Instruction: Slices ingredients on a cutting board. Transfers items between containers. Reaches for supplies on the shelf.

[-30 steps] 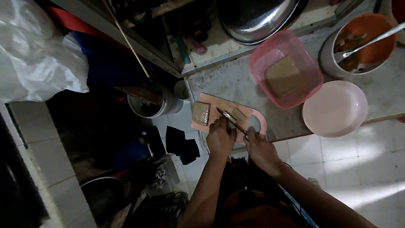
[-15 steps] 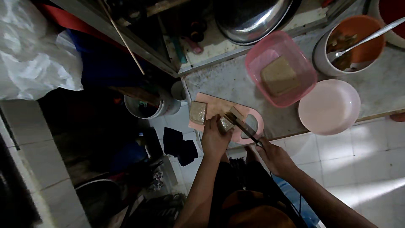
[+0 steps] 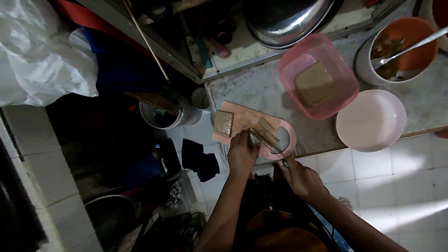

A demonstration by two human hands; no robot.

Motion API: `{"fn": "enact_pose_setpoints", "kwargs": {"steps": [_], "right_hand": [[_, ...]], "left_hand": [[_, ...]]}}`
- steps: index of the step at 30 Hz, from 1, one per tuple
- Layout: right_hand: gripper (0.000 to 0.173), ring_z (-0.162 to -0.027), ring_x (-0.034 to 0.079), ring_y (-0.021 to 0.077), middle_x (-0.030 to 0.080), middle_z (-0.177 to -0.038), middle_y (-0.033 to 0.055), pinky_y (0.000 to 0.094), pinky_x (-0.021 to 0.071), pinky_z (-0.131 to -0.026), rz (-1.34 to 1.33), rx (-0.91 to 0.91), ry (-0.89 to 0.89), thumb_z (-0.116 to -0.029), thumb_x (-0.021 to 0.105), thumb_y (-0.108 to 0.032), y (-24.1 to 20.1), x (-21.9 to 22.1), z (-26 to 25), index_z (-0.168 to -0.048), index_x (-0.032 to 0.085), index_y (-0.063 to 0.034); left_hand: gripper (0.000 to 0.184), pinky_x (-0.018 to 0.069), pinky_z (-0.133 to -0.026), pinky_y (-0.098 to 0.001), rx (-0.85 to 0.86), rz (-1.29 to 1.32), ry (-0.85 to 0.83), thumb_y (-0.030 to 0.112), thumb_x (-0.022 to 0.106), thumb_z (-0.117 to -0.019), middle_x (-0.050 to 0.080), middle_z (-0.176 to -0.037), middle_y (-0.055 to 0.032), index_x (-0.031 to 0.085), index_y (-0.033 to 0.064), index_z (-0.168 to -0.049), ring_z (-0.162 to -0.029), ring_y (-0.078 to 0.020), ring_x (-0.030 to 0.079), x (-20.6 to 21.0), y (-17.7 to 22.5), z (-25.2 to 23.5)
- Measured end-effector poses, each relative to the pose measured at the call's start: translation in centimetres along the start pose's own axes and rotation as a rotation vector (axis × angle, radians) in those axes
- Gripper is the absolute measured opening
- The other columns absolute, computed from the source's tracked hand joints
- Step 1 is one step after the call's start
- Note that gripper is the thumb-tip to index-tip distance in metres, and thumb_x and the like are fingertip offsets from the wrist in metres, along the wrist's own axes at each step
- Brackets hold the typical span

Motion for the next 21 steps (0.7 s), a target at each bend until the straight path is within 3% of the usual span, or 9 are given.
{"fn": "enact_pose_setpoints", "kwargs": {"steps": [2,6,12,14,18,21], "right_hand": [[0.043,-0.071,0.072,0.0390,0.070,-0.094,0.0219,0.0520,0.0587,-0.061,-0.020,0.002,-0.030,-0.1081,0.044,-0.034,-0.1,0.2,-0.4,-0.126,0.060,0.0015],[0.048,-0.094,0.072,0.0395,0.070,-0.106,0.0213,0.0530,0.0582,-0.080,-0.047,0.112,-0.265,-0.1110,0.037,-0.038,-1.7,0.1,-2.8,-0.141,0.051,-0.0033],[0.051,-0.089,0.073,0.0425,0.070,-0.109,0.0249,0.0537,0.0595,-0.075,-0.017,0.120,-0.195,-0.1102,0.041,-0.037,-0.9,0.7,-1.2,-0.144,0.048,-0.0001],[0.050,-0.097,0.072,0.0420,0.069,-0.114,0.0244,0.0527,0.0586,-0.081,-0.004,0.153,-0.245,-0.1108,0.039,-0.037,-1.7,0.8,-2.2,-0.146,0.047,-0.0015],[0.049,-0.091,0.073,0.0404,0.070,-0.103,0.0221,0.0511,0.0596,-0.077,0.055,0.112,-0.198,-0.1112,0.037,-0.037,-3.4,1.0,-4.1,-0.143,0.049,-0.0016],[0.052,-0.093,0.073,0.0420,0.068,-0.113,0.0255,0.0529,0.0594,-0.078,0.039,0.137,-0.211,-0.1107,0.038,-0.037,-1.9,1.1,-2.8,-0.146,0.047,-0.0003]], "left_hand": [[0.059,0.0537,-0.096,-0.0528,-0.001,0.000,-0.022,0.027,0.081,-0.0872,0.065,-0.126,-0.0205,0.061,-0.0002,-0.136,-0.118,-0.0354,0.063,-0.1,0.0,-0.1],[0.054,0.0548,-0.094,-0.0517,0.011,-0.025,-0.004,0.026,0.080,-0.0870,0.067,-0.123,-0.0189,0.065,0.0004,-0.132,-0.115,-0.0348,0.065,0.0,0.0,-0.3],[0.054,0.0565,-0.090,-0.0522,0.045,-0.066,0.048,0.026,0.080,-0.0864,0.068,-0.121,-0.0205,0.065,0.0001,-0.131,-0.113,-0.0360,0.066,0.6,-0.1,-0.3],[0.053,0.0560,-0.091,-0.0515,0.057,-0.067,0.046,0.026,0.079,-0.0873,0.068,-0.122,-0.0203,0.065,-0.0005,-0.131,-0.113,-0.0360,0.066,0.6,-0.1,-0.2],[0.049,0.0557,-0.091,-0.0528,0.039,-0.062,0.021,0.025,0.078,-0.0877,0.067,-0.124,-0.0193,0.067,0.0003,-0.129,-0.114,-0.0362,0.065,0.5,-0.2,-0.3],[0.052,0.0563,-0.090,-0.0532,0.029,-0.076,0.042,0.027,0.078,-0.0874,0.067,-0.122,-0.0200,0.066,-0.0003,-0.130,-0.112,-0.0365,0.066,0.7,-0.3,-0.2]]}}
Point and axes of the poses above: each hand's wrist, its own z-axis away from the middle knuckle, its own x-axis out of the palm, y = z × x, the point moved 3 cm from there along -z, towards the middle knuckle
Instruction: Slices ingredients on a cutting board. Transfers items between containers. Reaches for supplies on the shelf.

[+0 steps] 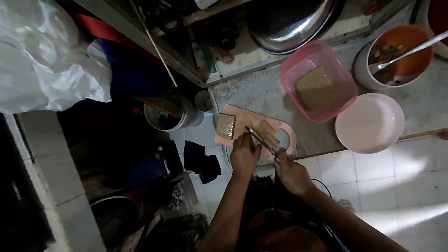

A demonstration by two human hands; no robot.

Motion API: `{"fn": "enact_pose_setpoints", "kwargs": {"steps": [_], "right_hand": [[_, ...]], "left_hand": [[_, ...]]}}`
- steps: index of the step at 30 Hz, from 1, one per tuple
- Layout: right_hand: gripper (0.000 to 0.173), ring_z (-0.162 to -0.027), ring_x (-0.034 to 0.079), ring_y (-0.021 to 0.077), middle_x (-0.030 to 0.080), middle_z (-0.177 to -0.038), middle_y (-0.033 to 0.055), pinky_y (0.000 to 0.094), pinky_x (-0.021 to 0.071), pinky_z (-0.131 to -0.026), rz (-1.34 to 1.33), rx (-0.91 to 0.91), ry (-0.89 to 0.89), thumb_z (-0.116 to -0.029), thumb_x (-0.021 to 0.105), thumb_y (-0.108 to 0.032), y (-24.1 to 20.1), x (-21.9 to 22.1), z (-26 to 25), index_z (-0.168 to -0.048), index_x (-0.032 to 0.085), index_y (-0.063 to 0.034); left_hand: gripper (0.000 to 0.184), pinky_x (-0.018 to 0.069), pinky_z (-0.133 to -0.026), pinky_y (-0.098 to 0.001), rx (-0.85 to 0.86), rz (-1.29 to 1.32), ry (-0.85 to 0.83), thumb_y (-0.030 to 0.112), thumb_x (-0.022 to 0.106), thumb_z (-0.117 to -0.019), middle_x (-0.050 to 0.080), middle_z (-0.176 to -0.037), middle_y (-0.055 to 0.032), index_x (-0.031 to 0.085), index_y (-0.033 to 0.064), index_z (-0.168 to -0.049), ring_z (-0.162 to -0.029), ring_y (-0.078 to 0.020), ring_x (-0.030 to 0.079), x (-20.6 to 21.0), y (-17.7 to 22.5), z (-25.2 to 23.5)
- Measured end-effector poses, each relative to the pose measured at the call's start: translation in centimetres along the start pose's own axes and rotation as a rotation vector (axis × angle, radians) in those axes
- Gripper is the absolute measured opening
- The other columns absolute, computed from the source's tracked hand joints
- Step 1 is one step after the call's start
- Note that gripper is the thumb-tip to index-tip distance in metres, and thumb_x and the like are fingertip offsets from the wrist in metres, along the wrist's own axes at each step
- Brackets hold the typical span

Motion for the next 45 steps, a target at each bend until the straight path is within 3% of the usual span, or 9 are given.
{"fn": "enact_pose_setpoints", "kwargs": {"steps": [2,5,11,16,23,28,33,38,45], "right_hand": [[0.053,-0.095,0.072,0.0430,0.067,-0.120,0.0266,0.0546,0.0583,-0.080,-0.005,0.052,-0.045,-0.1110,0.039,-0.037,1.4,0.1,1.4,-0.150,0.043,-0.0011],[0.046,-0.082,0.073,0.0425,0.071,-0.101,0.0247,0.0544,0.0592,-0.070,-0.042,-0.064,0.051,-0.1094,0.044,-0.034,3.4,0.5,2.4,-0.137,0.054,0.0010],[0.049,-0.086,0.071,0.0414,0.069,-0.098,0.0221,0.0557,0.0568,-0.077,-0.182,-0.079,-0.062,-0.1111,0.037,-0.034,3.7,-1.8,1.8,-0.145,0.046,0.0000],[0.046,-0.076,0.071,0.0380,0.069,-0.092,0.0197,0.0523,0.0580,-0.066,-0.153,-0.125,0.078,-0.1100,0.039,-0.036,2.6,-1.4,2.6,-0.133,0.054,0.0008],[0.045,-0.072,0.071,0.0375,0.069,-0.096,0.0208,0.0509,0.0584,-0.062,-0.103,-0.155,0.138,-0.1095,0.040,-0.037,1.8,-0.5,2.7,-0.127,0.058,0.0002],[0.045,-0.069,0.071,0.0371,0.069,-0.090,0.0193,0.0506,0.0580,-0.059,-0.058,-0.146,0.191,-0.1089,0.041,-0.038,1.7,-0.4,2.6,-0.124,0.060,0.0004],[0.045,-0.070,0.072,0.0383,0.069,-0.091,0.0208,0.0511,0.0580,-0.059,-0.043,-0.150,0.177,-0.1088,0.041,-0.036,1.5,-0.3,2.5,-0.126,0.058,0.0019],[0.049,-0.097,0.071,0.0396,0.070,-0.108,0.0207,0.0543,0.0571,-0.084,-0.101,-0.024,-0.136,-0.1114,0.036,-0.038,-0.8,-1.4,-0.1,-0.147,0.045,-0.0050],[0.051,-0.083,0.073,0.0428,0.070,-0.104,0.0258,0.0547,0.0594,-0.072,-0.039,-0.075,0.054,-0.1094,0.043,-0.034,0.9,0.2,1.3,-0.144,0.049,0.0034]], "left_hand": [[0.055,0.0567,-0.089,-0.0526,0.003,-0.004,0.011,0.028,0.078,-0.0879,0.067,-0.123,-0.0208,0.064,0.0002,-0.133,-0.113,-0.0370,0.066,0.3,0.0,0.0],[0.055,0.0565,-0.090,-0.0523,0.001,0.000,0.030,0.028,0.077,-0.0882,0.066,-0.124,-0.0214,0.063,0.0010,-0.134,-0.115,-0.0379,0.064,0.3,-0.1,0.3],[0.071,0.0524,-0.101,-0.0505,-0.039,0.167,0.023,0.034,0.083,-0.0845,0.055,-0.143,-0.0179,0.056,0.0062,-0.144,-0.128,-0.0331,0.057,-0.1,-1.1,0.6],[0.066,0.0539,-0.099,-0.0490,-0.010,0.199,0.031,0.030,0.084,-0.0843,0.060,-0.137,-0.0170,0.059,0.0077,-0.141,-0.123,-0.0309,0.061,-0.5,-1.6,1.0],[0.056,0.0517,-0.102,-0.0493,0.064,0.127,0.052,0.025,0.080,-0.0875,0.064,-0.132,-0.0199,0.063,-0.0003,-0.135,-0.123,-0.0336,0.062,-0.3,-1.5,0.9],[0.055,0.0543,-0.097,-0.0489,0.058,0.102,0.062,0.026,0.080,-0.0867,0.065,-0.131,-0.0179,0.065,0.0024,-0.134,-0.119,-0.0321,0.064,-0.3,-1.2,0.7],[0.053,0.0550,-0.096,-0.0496,0.054,0.102,0.055,0.023,0.081,-0.0856,0.066,-0.129,-0.0190,0.066,0.0013,-0.132,-0.117,-0.0327,0.066,-0.5,-1.1,0.5],[0.051,0.0556,-0.095,-0.0488,0.036,0.123,0.021,0.023,0.082,-0.0848,0.067,-0.128,-0.0186,0.068,0.0013,-0.129,-0.115,-0.0319,0.067,-0.7,-1.4,0.1],[0.047,0.0571,-0.092,-0.0500,0.085,0.084,0.077,0.024,0.080,-0.0855,0.069,-0.123,-0.0188,0.070,0.0011,-0.125,-0.111,-0.0337,0.068,-0.2,-1.5,0.2]]}}
Point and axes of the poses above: each hand's wrist, its own z-axis away from the middle knuckle, its own x-axis out of the palm, y = z × x, the point moved 3 cm from there along -z, towards the middle knuckle
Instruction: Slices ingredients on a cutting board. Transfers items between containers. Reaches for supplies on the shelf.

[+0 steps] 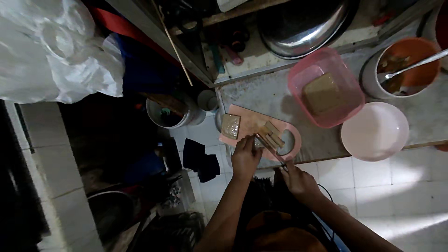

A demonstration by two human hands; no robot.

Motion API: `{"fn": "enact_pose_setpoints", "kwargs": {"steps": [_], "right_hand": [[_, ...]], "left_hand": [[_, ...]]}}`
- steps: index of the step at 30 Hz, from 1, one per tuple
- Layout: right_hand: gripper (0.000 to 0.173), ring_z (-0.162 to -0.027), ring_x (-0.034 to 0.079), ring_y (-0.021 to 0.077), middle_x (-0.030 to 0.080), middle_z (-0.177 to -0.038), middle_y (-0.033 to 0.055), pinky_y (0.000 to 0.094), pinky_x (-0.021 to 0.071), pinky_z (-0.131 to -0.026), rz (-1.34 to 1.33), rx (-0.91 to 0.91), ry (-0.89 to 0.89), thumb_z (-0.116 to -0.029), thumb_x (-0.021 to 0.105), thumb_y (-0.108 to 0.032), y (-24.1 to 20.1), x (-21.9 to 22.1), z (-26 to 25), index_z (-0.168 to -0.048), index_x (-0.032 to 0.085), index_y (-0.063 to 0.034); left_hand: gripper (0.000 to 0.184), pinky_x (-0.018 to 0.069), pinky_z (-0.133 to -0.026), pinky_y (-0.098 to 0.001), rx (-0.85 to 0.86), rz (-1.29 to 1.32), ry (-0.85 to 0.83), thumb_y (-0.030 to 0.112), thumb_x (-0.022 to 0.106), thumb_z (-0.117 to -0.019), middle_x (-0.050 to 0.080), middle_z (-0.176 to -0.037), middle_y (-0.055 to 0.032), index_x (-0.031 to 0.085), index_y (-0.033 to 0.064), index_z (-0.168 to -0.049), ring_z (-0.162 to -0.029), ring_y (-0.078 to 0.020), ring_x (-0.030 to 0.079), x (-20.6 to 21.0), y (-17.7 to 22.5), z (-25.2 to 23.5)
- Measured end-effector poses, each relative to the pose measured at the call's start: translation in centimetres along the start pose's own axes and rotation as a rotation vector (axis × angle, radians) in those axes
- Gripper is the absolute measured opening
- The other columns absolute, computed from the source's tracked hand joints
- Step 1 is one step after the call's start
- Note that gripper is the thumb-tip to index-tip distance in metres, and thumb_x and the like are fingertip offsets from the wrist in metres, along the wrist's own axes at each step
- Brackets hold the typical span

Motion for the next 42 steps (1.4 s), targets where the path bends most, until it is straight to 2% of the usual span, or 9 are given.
{"fn": "enact_pose_setpoints", "kwargs": {"steps": [2,4,10,12,17,21,26,38,42], "right_hand": [[0.052,-0.095,0.072,0.0419,0.069,-0.113,0.0247,0.0539,0.0583,-0.081,0.008,0.077,-0.116,-0.1107,0.039,-0.037,-1.3,-0.2,-1.1,-0.147,0.045,-0.0002],[0.051,-0.100,0.071,0.0403,0.068,-0.114,0.0230,0.0523,0.0578,-0.085,0.020,0.095,-0.157,-0.1113,0.036,-0.038,-2.4,-0.5,-2.4,-0.147,0.045,-0.0019],[0.052,-0.091,0.073,0.0433,0.070,-0.112,0.0265,0.0555,0.0588,-0.077,0.052,0.074,-0.063,-0.1104,0.042,-0.036,0.0,0.1,0.0,-0.147,0.047,0.0011],[0.045,-0.077,0.073,0.0418,0.070,-0.098,0.0249,0.0533,0.0595,-0.066,0.067,-0.015,0.062,-0.1084,0.046,-0.033,1.6,0.8,1.1,-0.134,0.056,0.0029],[0.048,-0.085,0.072,0.0425,0.070,-0.098,0.0233,0.0554,0.0583,-0.073,-0.016,-0.035,-0.028,-0.1105,0.039,-0.034,2.4,-1.0,0.6,-0.140,0.051,0.0016],[0.045,-0.081,0.072,0.0401,0.070,-0.094,0.0208,0.0540,0.0581,-0.070,-0.041,-0.022,-0.018,-0.1105,0.040,-0.035,1.8,-1.7,0.9,-0.135,0.053,0.0010],[0.045,-0.080,0.072,0.0396,0.069,-0.095,0.0212,0.0536,0.0580,-0.068,-0.056,-0.041,-0.006,-0.1101,0.040,-0.035,0.6,-1.5,1.4,-0.132,0.054,0.0012],[0.042,-0.073,0.072,0.0381,0.070,-0.094,0.0210,0.0509,0.0586,-0.063,0.007,-0.070,0.066,-0.1088,0.043,-0.033,0.0,-0.2,1.3,-0.127,0.058,0.0013],[0.050,-0.093,0.072,0.0412,0.070,-0.103,0.0225,0.0547,0.0576,-0.081,-0.028,0.024,-0.155,-0.1111,0.037,-0.038,-1.7,-0.5,-0.7,-0.144,0.046,-0.0017]], "left_hand": [[0.047,0.0569,-0.092,-0.0494,0.012,-0.008,-0.014,0.023,0.080,-0.0856,0.069,-0.124,-0.0187,0.070,0.0002,-0.125,-0.112,-0.0333,0.068,0.0,-0.1,0.2],[0.046,0.0565,-0.093,-0.0494,0.009,-0.015,-0.024,0.023,0.081,-0.0857,0.068,-0.126,-0.0185,0.070,0.0003,-0.125,-0.113,-0.0330,0.067,0.0,0.0,0.1],[0.048,0.0567,-0.093,-0.0502,-0.018,-0.013,0.011,0.024,0.080,-0.0866,0.068,-0.126,-0.0189,0.069,0.0013,-0.127,-0.113,-0.0339,0.068,0.1,-0.1,0.3],[0.049,0.0570,-0.091,-0.0496,0.002,-0.023,0.032,0.025,0.079,-0.0867,0.068,-0.125,-0.0194,0.068,0.0009,-0.128,-0.113,-0.0344,0.068,0.3,-0.1,0.5],[0.055,0.0524,-0.100,-0.0512,-0.019,0.016,0.019,0.028,0.079,-0.0889,0.065,-0.130,-0.0199,0.064,0.0024,-0.135,-0.124,-0.0370,0.061,0.1,-0.1,0.8],[0.059,0.0504,-0.102,-0.0496,-0.045,0.094,0.048,0.028,0.083,-0.0850,0.064,-0.132,-0.0155,0.063,0.0076,-0.137,-0.124,-0.0336,0.059,-0.2,-0.8,1.2],[0.051,0.0526,-0.101,-0.0496,-0.028,0.133,0.044,0.024,0.080,-0.0881,0.066,-0.131,-0.0171,0.066,0.0036,-0.132,-0.122,-0.0321,0.063,0.0,-1.1,1.4],[0.045,0.0522,-0.102,-0.0474,-0.035,0.156,0.033,0.018,0.083,-0.0841,0.067,-0.128,-0.0191,0.070,-0.0006,-0.123,-0.121,-0.0322,0.063,-0.2,-1.0,0.9],[0.042,0.0526,-0.101,-0.0474,-0.100,0.167,-0.037,0.017,0.084,-0.0828,0.066,-0.128,-0.0175,0.070,0.0003,-0.119,-0.119,-0.0308,0.064,-0.7,-1.0,0.4]]}}
Point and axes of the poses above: each hand's wrist, its own z-axis away from the middle knuckle, its own x-axis out of the palm, y = z × x, the point moved 3 cm from there along -z, towards the middle knuckle
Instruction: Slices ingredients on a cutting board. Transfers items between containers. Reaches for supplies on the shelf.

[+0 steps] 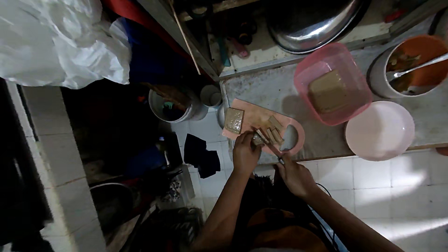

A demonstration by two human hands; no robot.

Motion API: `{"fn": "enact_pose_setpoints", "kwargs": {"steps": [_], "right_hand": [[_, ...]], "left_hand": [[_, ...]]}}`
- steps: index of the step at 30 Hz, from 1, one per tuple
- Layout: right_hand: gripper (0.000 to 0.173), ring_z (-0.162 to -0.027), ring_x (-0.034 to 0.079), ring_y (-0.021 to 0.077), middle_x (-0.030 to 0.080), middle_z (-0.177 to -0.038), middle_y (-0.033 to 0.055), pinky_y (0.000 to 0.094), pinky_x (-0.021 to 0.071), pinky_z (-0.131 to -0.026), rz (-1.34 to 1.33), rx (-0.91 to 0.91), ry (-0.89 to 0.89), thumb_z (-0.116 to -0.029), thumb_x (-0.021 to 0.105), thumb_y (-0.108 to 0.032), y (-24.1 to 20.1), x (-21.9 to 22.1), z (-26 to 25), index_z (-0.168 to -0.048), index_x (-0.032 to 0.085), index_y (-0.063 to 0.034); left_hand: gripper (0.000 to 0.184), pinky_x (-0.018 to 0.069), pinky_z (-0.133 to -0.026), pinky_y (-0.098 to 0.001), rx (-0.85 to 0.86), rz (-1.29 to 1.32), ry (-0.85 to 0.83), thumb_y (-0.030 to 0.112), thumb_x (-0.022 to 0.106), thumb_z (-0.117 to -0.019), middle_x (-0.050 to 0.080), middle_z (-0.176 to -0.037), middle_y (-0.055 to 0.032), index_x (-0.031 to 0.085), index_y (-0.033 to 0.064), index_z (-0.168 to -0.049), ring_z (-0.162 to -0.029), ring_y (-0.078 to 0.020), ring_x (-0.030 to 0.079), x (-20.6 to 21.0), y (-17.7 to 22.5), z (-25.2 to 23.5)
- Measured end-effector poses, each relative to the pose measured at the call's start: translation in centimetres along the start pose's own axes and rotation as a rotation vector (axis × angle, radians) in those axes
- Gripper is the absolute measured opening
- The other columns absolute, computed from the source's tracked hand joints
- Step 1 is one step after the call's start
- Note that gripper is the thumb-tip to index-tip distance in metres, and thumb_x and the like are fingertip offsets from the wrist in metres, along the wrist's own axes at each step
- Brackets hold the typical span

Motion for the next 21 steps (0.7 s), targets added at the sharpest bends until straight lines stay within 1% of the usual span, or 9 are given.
{"fn": "enact_pose_setpoints", "kwargs": {"steps": [1,4,5,7,10,12,15,17,21], "right_hand": [[0.050,-0.094,0.071,0.0411,0.069,-0.104,0.0223,0.0549,0.0573,-0.082,-0.010,0.004,-0.009,-0.1110,0.037,-0.038,-0.2,0.0,-0.3,-0.144,0.046,-0.0018],[0.051,-0.089,0.072,0.0419,0.070,-0.104,0.0240,0.0549,0.0587,-0.077,0.014,-0.014,0.049,-0.1109,0.038,-0.037,0.5,0.2,0.6,-0.143,0.047,0.0010],[0.051,-0.091,0.072,0.0423,0.069,-0.108,0.0246,0.0552,0.0582,-0.078,0.021,0.004,0.027,-0.1113,0.038,-0.037,0.8,0.2,1.0,-0.145,0.047,0.0008],[0.050,-0.091,0.072,0.0428,0.069,-0.108,0.0253,0.0548,0.0580,-0.078,0.039,0.007,0.008,-0.1113,0.038,-0.035,0.8,0.2,0.7,-0.144,0.047,0.0011],[0.052,-0.101,0.071,0.0411,0.069,-0.113,0.0236,0.0538,0.0569,-0.086,0.043,0.046,-0.053,-0.1119,0.036,-0.037,-0.9,0.0,-1.2,-0.149,0.043,-0.0019],[0.052,-0.100,0.071,0.0395,0.069,-0.112,0.0219,0.0530,0.0574,-0.085,0.062,0.039,-0.039,-0.1118,0.035,-0.037,-1.7,-0.2,-2.1,-0.149,0.042,-0.0027],[0.050,-0.097,0.072,0.0403,0.069,-0.111,0.0228,0.0540,0.0581,-0.082,0.074,0.042,-0.009,-0.1111,0.037,-0.038,-0.5,-0.1,-1.3,-0.146,0.045,-0.0019],[0.052,-0.097,0.071,0.0425,0.068,-0.115,0.0250,0.0560,0.0572,-0.083,0.080,0.070,-0.018,-0.1111,0.038,-0.038,1.2,0.4,0.3,-0.149,0.044,-0.0025],[0.046,-0.089,0.072,0.0432,0.070,-0.103,0.0247,0.0557,0.0582,-0.076,0.073,-0.009,0.042,-0.1108,0.040,-0.034,3.2,0.6,1.6,-0.140,0.050,0.0003]], "left_hand": [[0.041,0.0531,-0.100,-0.0476,-0.011,-0.006,0.002,0.017,0.084,-0.0826,0.066,-0.128,-0.0169,0.070,0.0006,-0.118,-0.118,-0.0304,0.064,-0.1,0.0,-0.2],[0.040,0.0531,-0.100,-0.0492,-0.033,-0.016,-0.007,0.015,0.082,-0.0829,0.066,-0.129,-0.0165,0.071,0.0018,-0.119,-0.120,-0.0312,0.063,0.0,0.1,-0.4],[0.041,0.0526,-0.101,-0.0493,-0.029,-0.015,-0.007,0.014,0.082,-0.0831,0.066,-0.130,-0.0167,0.071,0.0021,-0.120,-0.121,-0.0315,0.063,0.0,0.2,-0.3],[0.042,0.0517,-0.102,-0.0489,-0.012,-0.010,0.000,0.015,0.082,-0.0833,0.066,-0.130,-0.0183,0.071,0.0009,-0.121,-0.122,-0.0323,0.062,0.0,0.2,-0.4],[0.037,0.0529,-0.100,-0.0475,0.023,-0.016,0.026,0.015,0.083,-0.0822,0.067,-0.126,-0.0186,0.072,-0.0004,-0.114,-0.118,-0.0322,0.064,0.2,0.2,-0.2],[0.036,0.0521,-0.102,-0.0482,0.002,-0.014,0.013,0.016,0.083,-0.0828,0.067,-0.128,-0.0174,0.072,0.0000,-0.113,-0.121,-0.0316,0.063,0.1,0.2,-0.3],[0.037,0.0529,-0.100,-0.0485,-0.013,-0.024,0.031,0.018,0.082,-0.0841,0.067,-0.127,-0.0160,0.072,0.0010,-0.116,-0.119,-0.0308,0.064,0.2,0.0,-0.3],[0.040,0.0530,-0.099,-0.0490,0.002,-0.018,0.054,0.017,0.081,-0.0848,0.067,-0.126,-0.0178,0.071,0.0003,-0.120,-0.118,-0.0326,0.064,0.5,0.1,-0.1],[0.044,0.0514,-0.102,-0.0485,-0.004,0.024,0.064,0.017,0.082,-0.0849,0.065,-0.128,-0.0184,0.069,0.0018,-0.124,-0.121,-0.0332,0.061,0.6,0.1,0.3]]}}
Point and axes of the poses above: each hand's wrist, its own z-axis away from the middle knuckle, its own x-axis out of the palm, y = z × x, the point moved 3 cm from there along -z, towards the middle knuckle
